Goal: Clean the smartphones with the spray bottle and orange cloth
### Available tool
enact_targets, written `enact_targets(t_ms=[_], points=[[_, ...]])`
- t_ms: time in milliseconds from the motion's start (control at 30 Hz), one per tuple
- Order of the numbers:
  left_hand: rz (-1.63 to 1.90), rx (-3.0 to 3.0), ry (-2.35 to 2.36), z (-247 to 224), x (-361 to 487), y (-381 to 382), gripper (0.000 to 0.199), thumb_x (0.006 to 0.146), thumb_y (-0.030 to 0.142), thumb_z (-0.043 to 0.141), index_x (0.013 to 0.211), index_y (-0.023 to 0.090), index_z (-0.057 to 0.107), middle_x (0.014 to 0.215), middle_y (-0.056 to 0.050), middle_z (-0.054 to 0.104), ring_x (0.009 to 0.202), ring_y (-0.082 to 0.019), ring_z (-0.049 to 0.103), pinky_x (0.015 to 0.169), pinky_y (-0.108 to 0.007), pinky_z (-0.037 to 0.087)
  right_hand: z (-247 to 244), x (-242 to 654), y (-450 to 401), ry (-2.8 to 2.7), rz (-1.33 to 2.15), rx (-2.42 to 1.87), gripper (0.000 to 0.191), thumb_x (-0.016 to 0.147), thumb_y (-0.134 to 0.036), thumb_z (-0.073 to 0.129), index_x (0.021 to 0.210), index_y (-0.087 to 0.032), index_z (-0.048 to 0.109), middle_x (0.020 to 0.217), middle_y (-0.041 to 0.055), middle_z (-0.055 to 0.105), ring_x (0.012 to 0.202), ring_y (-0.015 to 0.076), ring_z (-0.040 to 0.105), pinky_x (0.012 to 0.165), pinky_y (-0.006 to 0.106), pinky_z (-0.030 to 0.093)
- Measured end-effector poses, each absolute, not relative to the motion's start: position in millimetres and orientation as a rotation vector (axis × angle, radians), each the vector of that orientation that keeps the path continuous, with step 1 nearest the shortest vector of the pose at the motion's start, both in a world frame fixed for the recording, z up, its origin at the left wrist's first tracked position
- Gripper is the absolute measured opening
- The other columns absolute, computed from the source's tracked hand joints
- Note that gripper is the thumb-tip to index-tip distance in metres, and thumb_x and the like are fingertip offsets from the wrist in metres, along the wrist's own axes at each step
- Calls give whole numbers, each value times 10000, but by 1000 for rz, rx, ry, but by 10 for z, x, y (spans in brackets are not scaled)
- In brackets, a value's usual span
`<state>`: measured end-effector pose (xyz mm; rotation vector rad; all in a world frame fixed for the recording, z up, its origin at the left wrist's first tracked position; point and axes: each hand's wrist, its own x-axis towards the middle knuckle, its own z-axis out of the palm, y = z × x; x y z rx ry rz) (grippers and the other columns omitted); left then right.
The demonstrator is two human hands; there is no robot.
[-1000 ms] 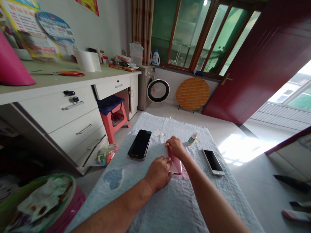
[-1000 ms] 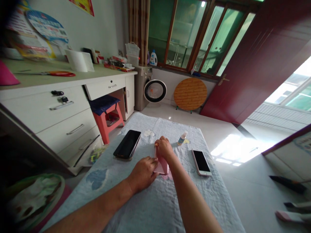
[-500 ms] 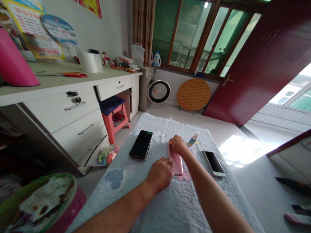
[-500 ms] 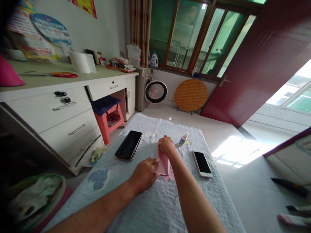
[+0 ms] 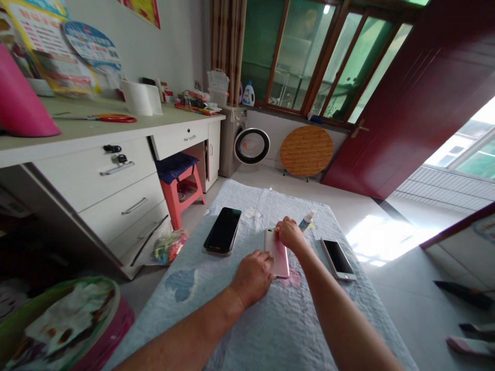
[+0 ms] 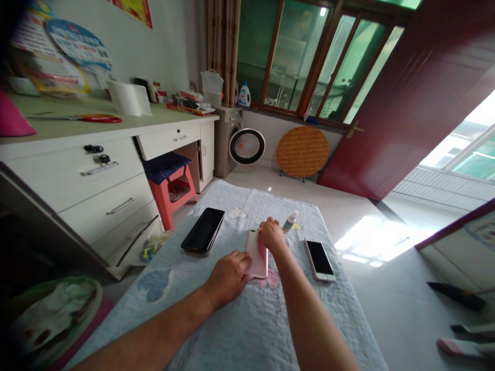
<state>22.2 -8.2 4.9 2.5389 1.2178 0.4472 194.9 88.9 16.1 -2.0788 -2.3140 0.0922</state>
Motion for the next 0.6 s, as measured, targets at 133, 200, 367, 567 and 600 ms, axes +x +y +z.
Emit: enact_targets(t_ms=[133, 200, 367, 567, 600], points=[[465, 2547, 1223, 41, 221, -79, 271, 839, 299, 635, 1068, 156, 628, 1139, -91, 643, 1055, -247, 549, 939, -342, 445, 163, 1836, 889, -2315, 87, -2056, 278, 889, -143, 405, 917, -161, 681, 1003, 109, 567, 885, 191, 523, 783, 272, 350], [473, 2555, 1224, 43, 220, -81, 287, 834, 297, 640, 1083, 154, 624, 1145, -89, 644, 1047, -248, 552, 935, -343, 451, 154, 1773, 903, -2337, 94, -2019, 278, 886, -131, 408, 913, -160, 683, 991, 104, 569, 885, 182, 519, 835, 272, 334], [463, 2560, 1222, 51, 219, -82, 302, 839, 291, 632, 1106, 152, 616, 1172, -99, 634, 1058, -247, 548, 946, -345, 452, 113, 1623, 969, -2364, 116, -1962, 309, 911, -155, 387, 953, -174, 692, 1006, 103, 570, 917, 187, 504, 873, 274, 315], [459, 2538, 1246, 42, 219, -94, 293, 841, 285, 618, 1107, 162, 615, 1197, -97, 625, 1078, -246, 542, 939, -342, 459, 101, 1594, 982, -2367, 154, -1931, 313, 903, -150, 398, 991, -185, 696, 1031, 94, 572, 917, 175, 512, 883, 268, 306], [462, 2532, 1250, 41, 220, -99, 299, 843, 284, 613, 1117, 163, 609, 1201, -97, 622, 1083, -245, 538, 943, -342, 456, 106, 1611, 976, -2358, 162, -1925, 318, 905, -148, 392, 996, -179, 695, 1026, 94, 575, 919, 170, 519, 895, 267, 299]])
